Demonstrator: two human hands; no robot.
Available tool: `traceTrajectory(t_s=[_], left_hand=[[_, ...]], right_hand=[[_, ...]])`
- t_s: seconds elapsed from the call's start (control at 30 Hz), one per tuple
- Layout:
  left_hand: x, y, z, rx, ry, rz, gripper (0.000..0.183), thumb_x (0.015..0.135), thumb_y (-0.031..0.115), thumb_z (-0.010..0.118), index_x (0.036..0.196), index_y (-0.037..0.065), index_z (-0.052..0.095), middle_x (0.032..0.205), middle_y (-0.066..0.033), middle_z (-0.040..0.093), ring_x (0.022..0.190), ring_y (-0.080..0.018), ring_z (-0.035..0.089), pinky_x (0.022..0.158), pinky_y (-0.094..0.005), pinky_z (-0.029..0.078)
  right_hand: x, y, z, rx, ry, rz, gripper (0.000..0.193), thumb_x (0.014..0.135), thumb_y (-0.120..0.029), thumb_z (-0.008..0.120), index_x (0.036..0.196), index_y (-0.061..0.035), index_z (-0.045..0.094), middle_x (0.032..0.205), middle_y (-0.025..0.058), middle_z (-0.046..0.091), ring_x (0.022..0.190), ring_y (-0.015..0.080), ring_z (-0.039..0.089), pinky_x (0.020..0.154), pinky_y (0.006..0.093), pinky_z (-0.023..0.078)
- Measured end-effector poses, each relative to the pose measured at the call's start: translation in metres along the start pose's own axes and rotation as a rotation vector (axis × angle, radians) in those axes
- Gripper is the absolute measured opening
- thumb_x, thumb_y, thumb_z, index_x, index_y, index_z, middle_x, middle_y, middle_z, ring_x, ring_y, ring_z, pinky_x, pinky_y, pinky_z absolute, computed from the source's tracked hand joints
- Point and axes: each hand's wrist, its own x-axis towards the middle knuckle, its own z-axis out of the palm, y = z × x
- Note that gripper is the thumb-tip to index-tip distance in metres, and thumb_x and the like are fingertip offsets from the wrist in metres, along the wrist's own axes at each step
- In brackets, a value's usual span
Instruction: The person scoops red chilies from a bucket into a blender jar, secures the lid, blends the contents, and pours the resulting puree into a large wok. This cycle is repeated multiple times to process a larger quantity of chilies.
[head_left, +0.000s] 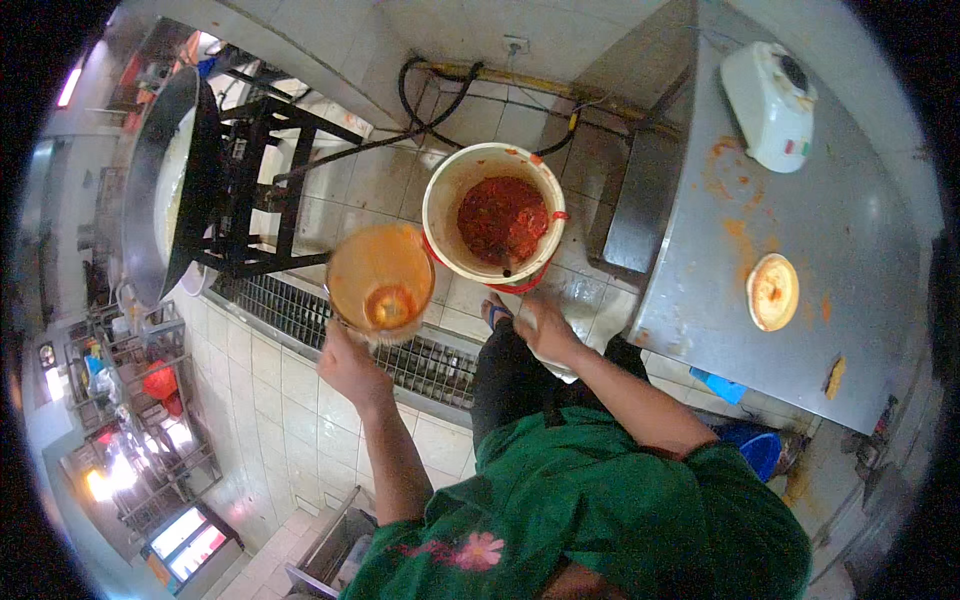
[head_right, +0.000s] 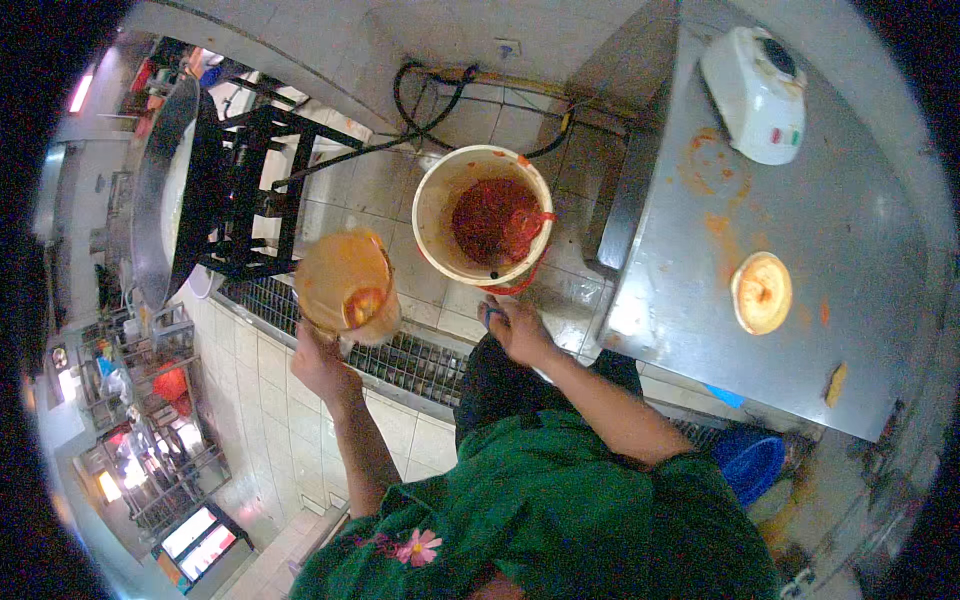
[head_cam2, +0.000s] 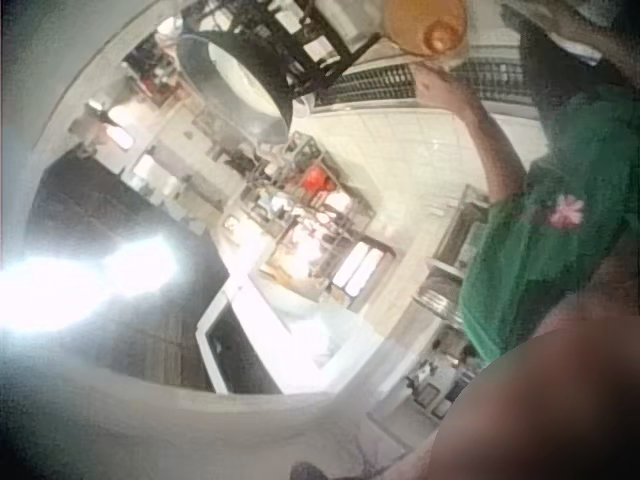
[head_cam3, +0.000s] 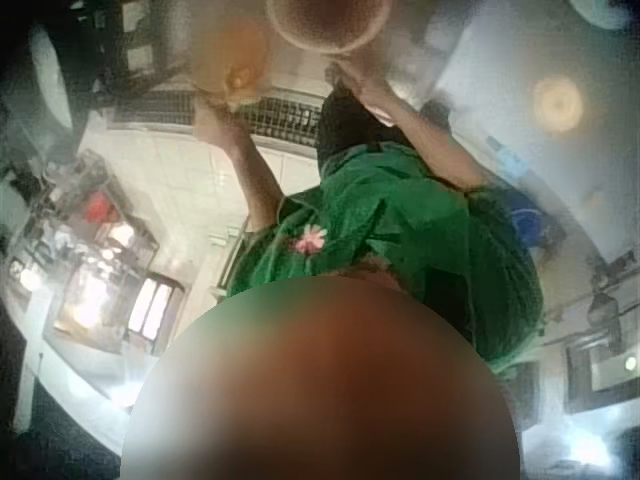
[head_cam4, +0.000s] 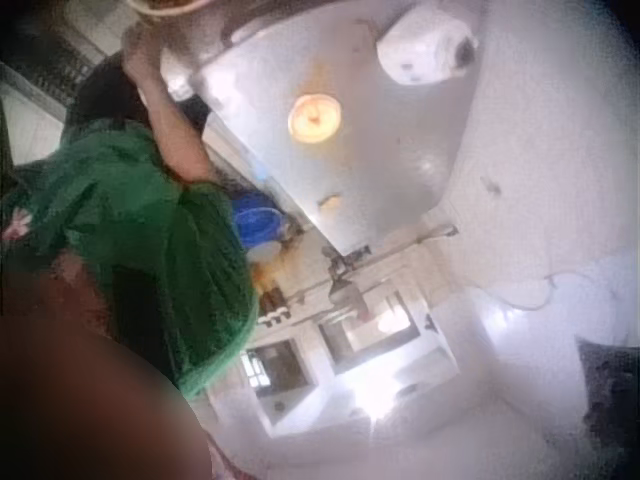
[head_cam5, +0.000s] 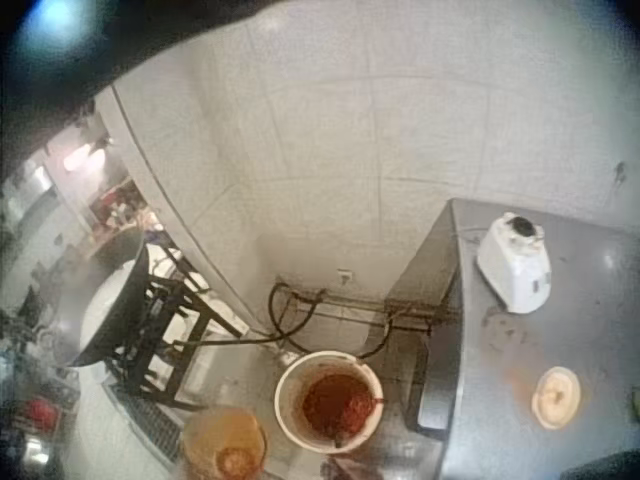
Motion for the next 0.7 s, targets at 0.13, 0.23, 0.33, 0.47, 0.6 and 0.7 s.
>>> traceTrajectory(t_s=[0.13, 0.23, 0.33, 0.47, 0.6, 0.7], left_hand=[[0.014, -0.083, -0.057, 0.18, 0.084, -0.362, 0.046, 0.101, 0.025, 0.052, 0.061, 0.003, 0.052, 0.061, 0.0031, 0.046, 0.061, -0.0063, 0.038, 0.051, -0.0288, 0.029], [0.008, -0.129, -0.086, 0.275, 0.061, -0.444, 0.05, 0.101, 0.028, 0.052, 0.057, 0.004, 0.046, 0.056, 0.0032, 0.041, 0.055, -0.007, 0.034, 0.048, -0.0299, 0.025], [-0.001, -0.16, -0.102, 0.307, 0.024, -0.527, 0.052, 0.102, 0.029, 0.053, 0.057, 0.005, 0.045, 0.053, 0.0025, 0.039, 0.051, -0.0072, 0.032, 0.047, -0.0301, 0.022], [-0.018, -0.186, -0.099, 0.341, -0.017, -0.674, 0.046, 0.1, 0.033, 0.055, 0.062, 0.01, 0.046, 0.059, 0.0032, 0.043, 0.052, -0.0059, 0.034, 0.047, -0.0276, 0.022], [-0.03, -0.199, -0.081, 0.334, -0.041, -0.632, 0.042, 0.101, 0.033, 0.055, 0.067, 0.008, 0.053, 0.059, 0.0016, 0.046, 0.05, -0.0085, 0.038, 0.045, -0.0275, 0.028], [-0.035, -0.205, -0.068, 0.347, 0.026, -0.688, 0.053, 0.105, 0.033, 0.05, 0.058, 0.008, 0.046, 0.054, 0.0008, 0.046, 0.049, -0.0075, 0.037, 0.047, -0.028, 0.028]], right_hand=[[0.121, 0.058, 0.067, -0.436, 0.169, 0.528, 0.051, 0.099, -0.039, 0.05, 0.137, -0.006, 0.053, 0.135, 0.0234, 0.055, 0.122, 0.0397, 0.052, 0.101, 0.0538, 0.042], [0.178, 0.1, 0.084, -0.804, -0.13, 0.463, 0.05, 0.097, -0.04, 0.05, 0.136, -0.0095, 0.055, 0.132, 0.0198, 0.06, 0.123, 0.0368, 0.054, 0.1, 0.0545, 0.042], [0.219, 0.14, 0.101, -0.85, -0.354, 0.565, 0.047, 0.094, -0.036, 0.053, 0.134, -0.011, 0.059, 0.129, 0.0169, 0.064, 0.123, 0.0351, 0.057, 0.102, 0.0539, 0.041], [0.264, 0.2, 0.139, -0.849, -0.325, 0.738, 0.039, 0.086, -0.028, 0.063, 0.118, -0.0074, 0.07, 0.125, 0.0126, 0.068, 0.121, 0.0346, 0.061, 0.101, 0.0482, 0.045], [0.306, 0.278, 0.133, -0.151, -0.596, 0.556, 0.013, 0.084, -0.015, 0.063, 0.092, -0.0053, 0.068, 0.082, 0.0058, 0.067, 0.07, 0.0256, 0.065, 0.058, 0.0445, 0.051], [0.32, 0.31, 0.139, 0.736, -0.444, 0.759, 0.015, 0.085, -0.006, 0.057, 0.07, -0.0087, 0.059, 0.06, 0.0028, 0.055, 0.051, 0.0216, 0.057, 0.044, 0.0365, 0.045]])
